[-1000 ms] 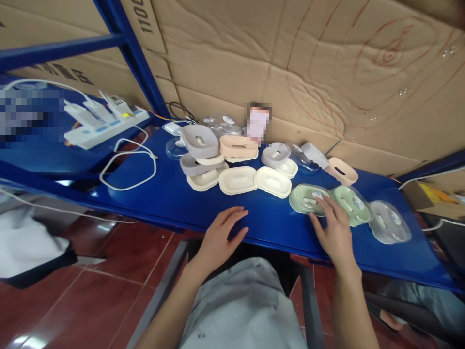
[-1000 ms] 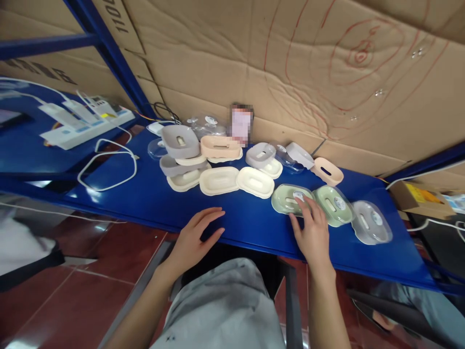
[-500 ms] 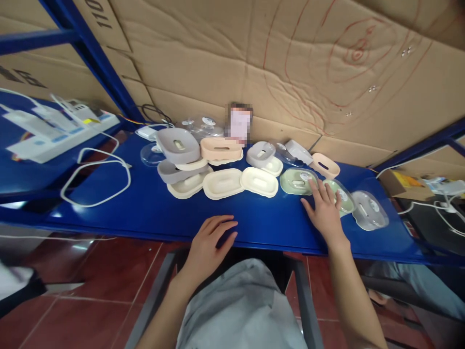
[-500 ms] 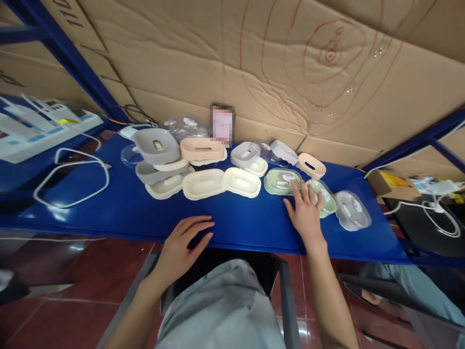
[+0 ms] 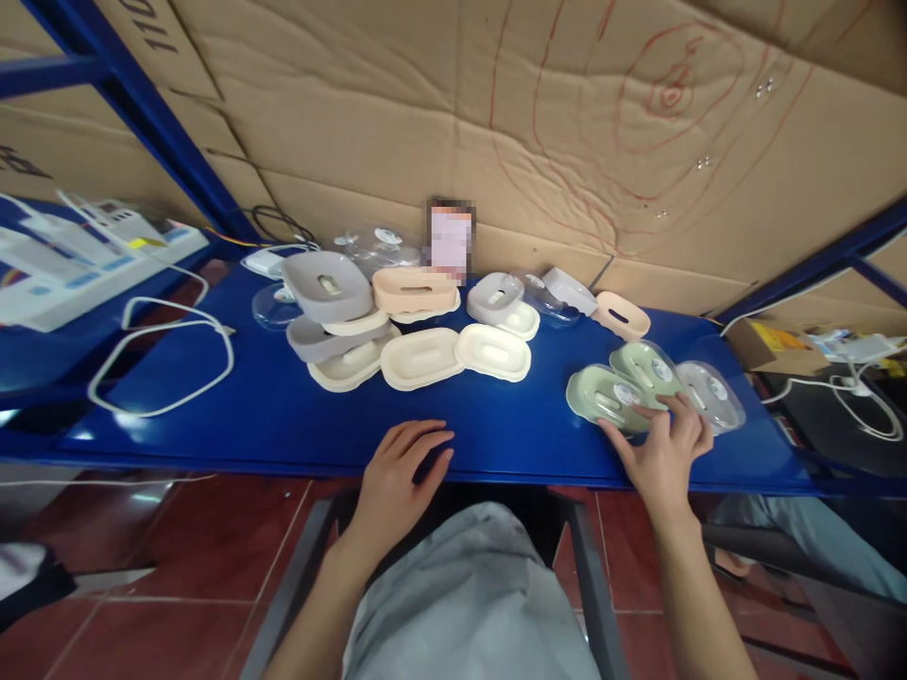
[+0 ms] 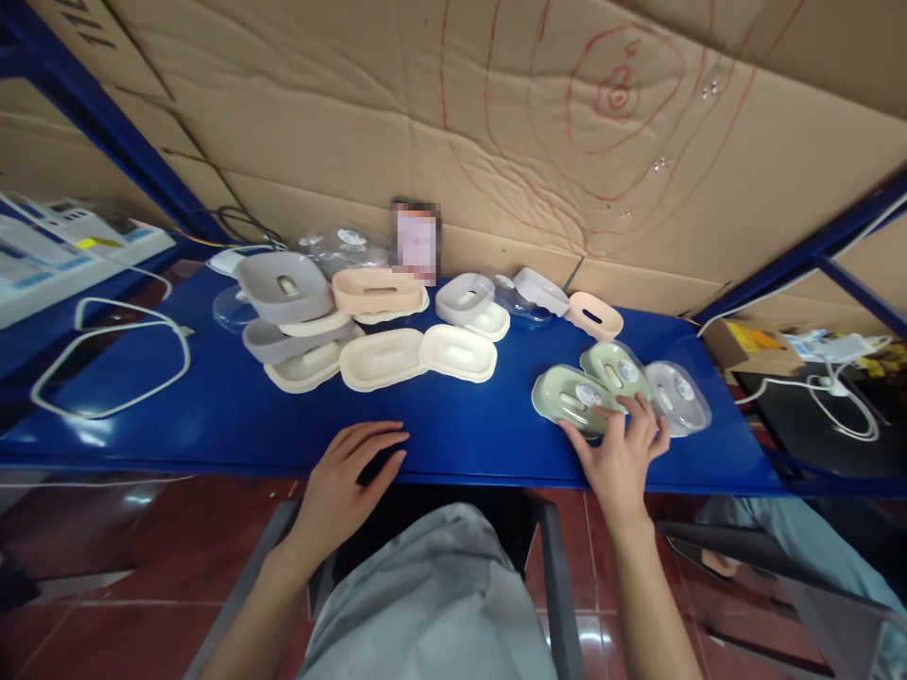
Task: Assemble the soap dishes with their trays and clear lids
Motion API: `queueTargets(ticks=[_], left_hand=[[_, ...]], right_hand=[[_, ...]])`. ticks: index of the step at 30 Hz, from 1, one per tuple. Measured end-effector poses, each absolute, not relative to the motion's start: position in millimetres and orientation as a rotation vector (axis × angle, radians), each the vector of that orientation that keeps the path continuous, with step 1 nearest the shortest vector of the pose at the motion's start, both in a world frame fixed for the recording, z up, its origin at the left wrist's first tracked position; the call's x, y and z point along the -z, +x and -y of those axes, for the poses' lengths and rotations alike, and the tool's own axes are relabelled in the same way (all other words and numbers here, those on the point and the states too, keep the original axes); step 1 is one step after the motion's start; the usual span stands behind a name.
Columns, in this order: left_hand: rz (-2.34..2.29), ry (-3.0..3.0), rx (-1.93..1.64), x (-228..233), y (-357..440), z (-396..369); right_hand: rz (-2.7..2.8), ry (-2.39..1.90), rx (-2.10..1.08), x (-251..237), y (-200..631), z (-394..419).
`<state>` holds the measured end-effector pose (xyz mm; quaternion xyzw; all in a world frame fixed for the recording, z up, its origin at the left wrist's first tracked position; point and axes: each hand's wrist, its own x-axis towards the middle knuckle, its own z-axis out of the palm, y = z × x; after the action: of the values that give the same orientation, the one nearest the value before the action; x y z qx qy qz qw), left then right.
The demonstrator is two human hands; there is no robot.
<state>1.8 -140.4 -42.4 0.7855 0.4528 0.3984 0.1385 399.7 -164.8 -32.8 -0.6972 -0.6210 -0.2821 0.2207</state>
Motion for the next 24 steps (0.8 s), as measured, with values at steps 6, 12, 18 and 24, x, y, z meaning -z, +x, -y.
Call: queueTargets(ticks=[6, 12, 18, 24], left_hand=[[-1.301, 2.264, -1.146, 42.7, 1.4, 141.8], [-1.309, 2.267, -1.164, 42.8, 1.7, 142.4], [-1.335, 2.262, -1.159, 41.7, 4.5, 142.0], [-1.315, 2.267, -1.152, 41.8, 2.7, 144.7]], right_hand=[[1.669, -1.947, 0.676, 34.3, 404.5, 140.6], [1.595, -2.079, 0.637, 24.8, 402.7, 124.0], [1.992, -1.806, 0.455, -9.6, 368.8, 57.2], [1.944, -1.799, 0.316, -22.7, 349.5, -25.6]])
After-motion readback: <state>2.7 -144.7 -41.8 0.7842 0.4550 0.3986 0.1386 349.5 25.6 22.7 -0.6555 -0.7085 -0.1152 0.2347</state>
